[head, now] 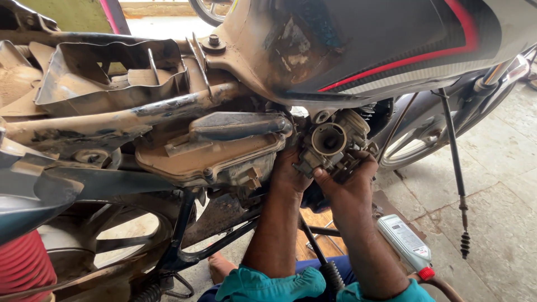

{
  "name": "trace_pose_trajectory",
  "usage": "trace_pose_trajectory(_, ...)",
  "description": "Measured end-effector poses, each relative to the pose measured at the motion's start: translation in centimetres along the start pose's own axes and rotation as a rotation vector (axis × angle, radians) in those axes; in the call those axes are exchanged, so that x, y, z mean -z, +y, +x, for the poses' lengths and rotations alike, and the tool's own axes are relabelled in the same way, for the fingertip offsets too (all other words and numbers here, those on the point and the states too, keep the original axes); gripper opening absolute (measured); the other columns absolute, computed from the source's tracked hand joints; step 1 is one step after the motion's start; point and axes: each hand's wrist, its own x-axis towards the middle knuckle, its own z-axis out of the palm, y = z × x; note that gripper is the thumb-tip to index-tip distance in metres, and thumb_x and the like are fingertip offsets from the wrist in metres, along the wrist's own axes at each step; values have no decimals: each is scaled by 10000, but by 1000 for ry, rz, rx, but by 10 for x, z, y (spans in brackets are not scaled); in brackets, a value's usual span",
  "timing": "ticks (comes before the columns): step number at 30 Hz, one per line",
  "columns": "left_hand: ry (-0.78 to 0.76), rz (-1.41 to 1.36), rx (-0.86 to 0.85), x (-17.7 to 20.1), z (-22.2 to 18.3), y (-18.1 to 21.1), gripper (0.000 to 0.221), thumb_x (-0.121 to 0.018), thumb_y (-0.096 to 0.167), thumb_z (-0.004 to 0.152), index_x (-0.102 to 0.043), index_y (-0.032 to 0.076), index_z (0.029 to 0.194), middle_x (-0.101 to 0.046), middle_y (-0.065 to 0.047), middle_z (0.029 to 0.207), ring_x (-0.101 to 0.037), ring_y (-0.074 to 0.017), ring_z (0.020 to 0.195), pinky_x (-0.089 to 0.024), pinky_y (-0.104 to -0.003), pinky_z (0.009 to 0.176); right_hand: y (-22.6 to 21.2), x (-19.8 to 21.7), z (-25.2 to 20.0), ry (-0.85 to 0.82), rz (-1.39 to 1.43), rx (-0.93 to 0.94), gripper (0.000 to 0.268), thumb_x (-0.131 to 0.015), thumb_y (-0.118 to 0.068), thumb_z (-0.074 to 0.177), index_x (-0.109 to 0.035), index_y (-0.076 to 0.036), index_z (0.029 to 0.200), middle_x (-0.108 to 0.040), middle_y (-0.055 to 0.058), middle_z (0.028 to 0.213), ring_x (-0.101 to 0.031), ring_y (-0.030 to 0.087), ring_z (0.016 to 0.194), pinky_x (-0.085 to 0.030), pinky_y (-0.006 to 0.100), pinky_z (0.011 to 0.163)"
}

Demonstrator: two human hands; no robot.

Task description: The person fits a carburetor into the engine of a motorcycle, connects a hose to it, and secures it to the air filter box.

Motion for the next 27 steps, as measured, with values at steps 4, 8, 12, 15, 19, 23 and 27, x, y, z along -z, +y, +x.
trace_pose_trajectory(4,61,117,-59,6,-5,-3,432,-563,377,1096,-623,16,1326,-702,-100,1237,-678,-186,1155,-568,-332,981,-7,-4,0,40,167,-71,724,-767,10,821,-251,-49,1325,-596,173,1176,-666,212,1007,-598,300,750)
trace_pose_trajectory(8,-11,76,-15,-17,-8,4,445,-533,395,1083,-617,27,1320,-699,-94,1247,-681,-182,1166,-577,-329,996,-6,-1,-3,50,50,-12,727,-790,-8,838,-256,-64,1329,-602,175,1190,-676,206,1032,-615,290,785)
trace_pose_trajectory(12,-97,1,-13,1,-3,0,381,-528,352,1118,-607,50,1337,-689,-84,1285,-674,-198,1197,-576,-359,1027,-14,2,0,8,-9,-41,732,-795,-38,846,-242,-75,1325,-609,160,1195,-685,192,1046,-627,283,790)
trace_pose_trajectory(15,-94,18,-30,0,-2,-1,349,-547,324,1160,-599,48,1368,-684,-95,1300,-670,-201,1206,-566,-366,1032,-8,5,6,5,49,-131,738,-790,-50,817,-249,-74,1318,-619,157,1163,-693,201,990,-626,303,723)
trace_pose_trajectory(19,-78,96,-66,6,-4,-3,371,-527,311,1111,-601,44,1359,-692,-104,1283,-677,-215,1178,-563,-380,1008,-17,4,2,24,32,-156,745,-812,-47,814,-269,-67,1324,-623,166,1129,-693,234,905,-615,340,642)
trace_pose_trajectory(23,-81,34,-87,-3,-11,-5,394,-489,300,1153,-591,-8,1376,-677,-123,1304,-660,-227,1207,-534,-381,1056,-22,-4,-6,58,117,-144,746,-822,-56,809,-295,-75,1336,-616,157,1101,-672,252,803,-577,369,534)
trace_pose_trajectory(27,59,140,-110,-13,-33,-4,403,-496,277,1104,-588,-15,1365,-660,-138,1320,-658,-241,1213,-530,-393,1073,23,-7,-1,83,204,20,759,-866,-67,775,-333,-65,1315,-597,119,1131,-656,174,924,-597,292,675)
